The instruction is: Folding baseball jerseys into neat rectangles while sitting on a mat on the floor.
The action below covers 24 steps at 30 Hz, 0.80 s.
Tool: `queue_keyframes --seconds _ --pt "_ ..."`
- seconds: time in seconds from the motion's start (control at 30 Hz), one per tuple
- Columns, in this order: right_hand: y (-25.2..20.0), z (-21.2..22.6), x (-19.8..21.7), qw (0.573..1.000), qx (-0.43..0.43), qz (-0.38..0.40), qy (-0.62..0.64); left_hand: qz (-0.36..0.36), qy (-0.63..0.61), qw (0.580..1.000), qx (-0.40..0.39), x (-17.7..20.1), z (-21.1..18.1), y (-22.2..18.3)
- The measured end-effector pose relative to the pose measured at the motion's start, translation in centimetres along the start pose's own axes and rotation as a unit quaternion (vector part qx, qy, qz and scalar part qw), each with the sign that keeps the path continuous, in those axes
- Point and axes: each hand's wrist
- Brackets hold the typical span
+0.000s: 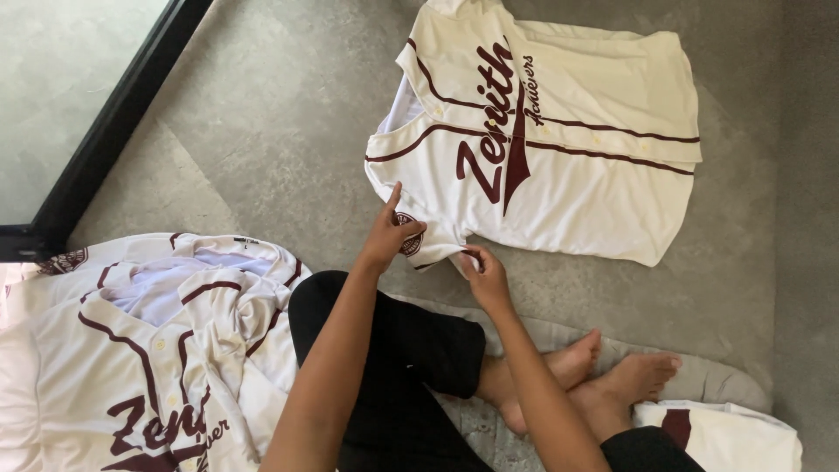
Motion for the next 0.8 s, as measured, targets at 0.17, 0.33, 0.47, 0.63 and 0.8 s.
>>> queue_keyframes --seconds 0.17,0.33,0.47,0.63,0.8 --pt "-0.8 5.7 1.3 0.988 0.046 0.104 -0.103 0.044 -0.245 0.968 0.011 0.4 1.2 1.5" --pt "-0.8 6.3 1.9 0.988 0.043 0.082 -0.120 0.074 -0.283 0.956 0.010 0.9 0.0 0.2" --pt "-0.7 4.1 1.8 0.997 0.023 0.013 -0.067 0.071 -0.195 0.978 0.006 0.9 1.6 1.7" --pt "-0.1 3.5 1.6 0.994 0.046 -0.036 -0.096 -0.102 0.245 0.947 -0.178 -1.0 3.0 1.1" --pt "0.5 3.4 1.8 0.987 0.058 -0.043 -0.147 -0.271 0.494 0.734 -0.380 -3.8 3.4 -0.6"
Point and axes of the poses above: each hand's wrist, its own y-axis towards the middle knuckle, its own x-axis out of the back of the hand, z = x × y, and after that the axes turned 12 degrees about x, right-handed
